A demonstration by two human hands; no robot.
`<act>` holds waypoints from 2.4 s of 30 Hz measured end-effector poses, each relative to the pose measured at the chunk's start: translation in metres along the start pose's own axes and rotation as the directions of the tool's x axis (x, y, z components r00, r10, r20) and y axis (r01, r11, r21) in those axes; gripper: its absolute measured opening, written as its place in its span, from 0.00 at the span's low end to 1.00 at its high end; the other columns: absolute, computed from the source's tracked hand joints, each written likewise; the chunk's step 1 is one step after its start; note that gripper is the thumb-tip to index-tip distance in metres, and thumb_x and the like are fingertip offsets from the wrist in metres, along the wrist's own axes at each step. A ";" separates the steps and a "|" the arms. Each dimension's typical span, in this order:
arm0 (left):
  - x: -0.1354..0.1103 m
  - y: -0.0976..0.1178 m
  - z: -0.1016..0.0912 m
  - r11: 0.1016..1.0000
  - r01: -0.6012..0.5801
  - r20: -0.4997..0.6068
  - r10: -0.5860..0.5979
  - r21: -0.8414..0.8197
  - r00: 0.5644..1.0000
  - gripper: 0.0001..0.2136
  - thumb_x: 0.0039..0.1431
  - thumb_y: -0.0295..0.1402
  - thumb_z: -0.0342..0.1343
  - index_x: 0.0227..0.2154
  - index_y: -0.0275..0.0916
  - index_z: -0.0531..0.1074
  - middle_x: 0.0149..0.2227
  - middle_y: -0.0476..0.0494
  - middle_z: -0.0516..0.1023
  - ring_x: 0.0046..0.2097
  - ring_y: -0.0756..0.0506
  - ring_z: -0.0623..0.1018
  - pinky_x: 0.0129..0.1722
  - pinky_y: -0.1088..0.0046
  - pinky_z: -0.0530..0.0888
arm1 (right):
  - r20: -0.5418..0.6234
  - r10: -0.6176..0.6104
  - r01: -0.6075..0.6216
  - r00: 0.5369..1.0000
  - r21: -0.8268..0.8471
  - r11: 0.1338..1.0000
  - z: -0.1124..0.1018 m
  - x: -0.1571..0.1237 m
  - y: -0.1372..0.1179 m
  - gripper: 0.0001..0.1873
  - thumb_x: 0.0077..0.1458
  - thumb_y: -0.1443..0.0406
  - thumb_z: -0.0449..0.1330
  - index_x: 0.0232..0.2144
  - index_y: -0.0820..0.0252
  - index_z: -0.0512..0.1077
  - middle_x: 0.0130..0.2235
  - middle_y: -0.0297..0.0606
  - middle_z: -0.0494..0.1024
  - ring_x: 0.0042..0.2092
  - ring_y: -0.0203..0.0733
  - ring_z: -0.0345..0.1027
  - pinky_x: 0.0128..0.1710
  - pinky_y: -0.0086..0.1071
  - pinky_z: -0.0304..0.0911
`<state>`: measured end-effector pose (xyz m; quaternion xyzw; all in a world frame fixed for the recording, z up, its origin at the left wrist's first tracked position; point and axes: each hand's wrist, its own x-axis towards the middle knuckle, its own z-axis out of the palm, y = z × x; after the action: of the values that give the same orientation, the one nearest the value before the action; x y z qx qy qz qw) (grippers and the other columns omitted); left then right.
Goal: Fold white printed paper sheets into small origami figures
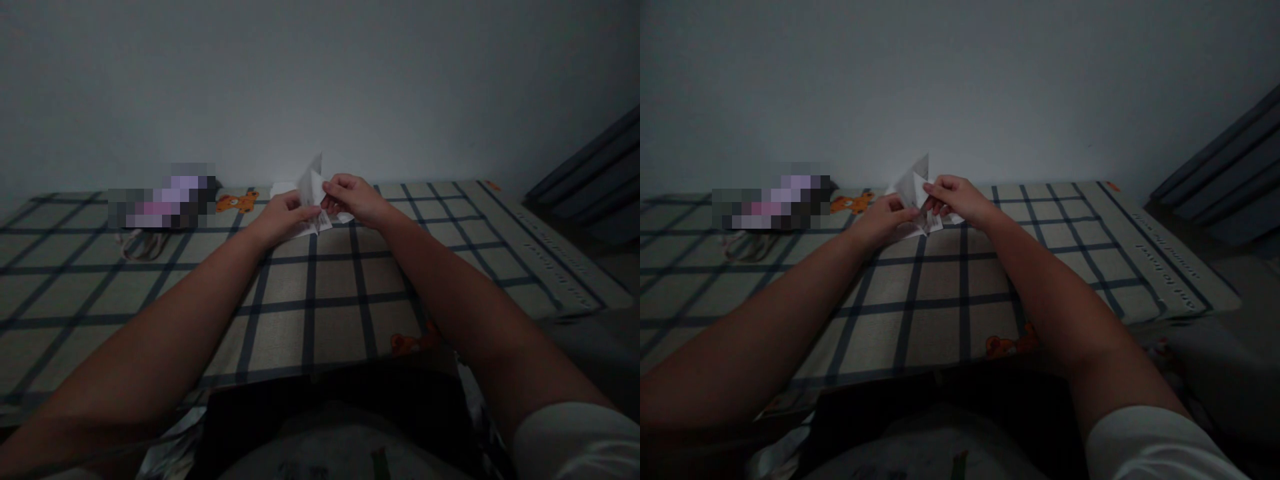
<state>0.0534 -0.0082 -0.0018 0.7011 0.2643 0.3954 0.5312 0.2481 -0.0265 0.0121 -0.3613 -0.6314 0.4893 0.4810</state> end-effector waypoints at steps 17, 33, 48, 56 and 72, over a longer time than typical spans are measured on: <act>0.015 -0.013 -0.008 0.940 0.046 -0.289 -0.150 -0.338 0.946 0.14 0.61 0.43 0.55 0.43 0.39 0.73 0.49 0.37 0.79 0.55 0.36 0.77 0.49 0.58 0.79 | -0.319 -0.091 -0.017 0.943 -0.319 0.948 -0.024 0.009 0.014 0.12 0.59 0.60 0.58 0.26 0.58 0.64 0.26 0.32 0.70 0.25 0.31 0.61 0.25 0.26 0.58; 0.016 -0.014 -0.004 0.931 0.061 -0.289 -0.173 -0.359 0.942 0.12 0.61 0.40 0.55 0.40 0.37 0.72 0.44 0.36 0.80 0.52 0.37 0.78 0.49 0.58 0.78 | 0.183 -0.370 0.294 0.911 -0.917 0.270 -0.006 -0.009 0.005 0.23 0.56 0.65 0.57 0.54 0.52 0.73 0.56 0.43 0.69 0.58 0.53 0.56 0.58 0.48 0.50; 0.008 -0.007 0.000 0.951 -0.027 -0.169 -0.027 -0.309 0.985 0.31 0.47 0.31 0.65 0.56 0.50 0.66 0.53 0.43 0.74 0.54 0.43 0.76 0.53 0.63 0.74 | 0.188 -0.299 0.281 0.935 -0.910 0.305 0.000 -0.011 0.004 0.26 0.58 0.48 0.57 0.51 0.57 0.74 0.53 0.44 0.75 0.55 0.53 0.63 0.56 0.45 0.49; 0.009 -0.009 0.003 0.962 -0.026 -0.145 -0.015 -0.273 0.989 0.34 0.43 0.29 0.69 0.56 0.45 0.66 0.55 0.39 0.73 0.54 0.41 0.76 0.55 0.60 0.73 | 0.280 -0.334 0.385 0.900 -0.871 0.306 -0.002 -0.007 0.006 0.19 0.62 0.60 0.52 0.48 0.59 0.76 0.54 0.42 0.76 0.55 0.48 0.64 0.56 0.42 0.54; 0.007 -0.012 0.002 0.970 -0.012 -0.223 -0.044 -0.243 0.974 0.15 0.44 0.39 0.70 0.35 0.37 0.79 0.40 0.40 0.82 0.43 0.42 0.81 0.49 0.62 0.76 | 0.073 -0.340 0.306 0.937 -0.637 0.708 0.004 -0.004 0.006 0.17 0.61 0.55 0.54 0.36 0.63 0.76 0.35 0.38 0.78 0.37 0.38 0.68 0.37 0.30 0.60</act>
<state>0.0600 -0.0002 -0.0115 0.5790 0.2783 0.4979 0.5826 0.2453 -0.0298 0.0054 -0.3990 -0.8007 0.1440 0.4230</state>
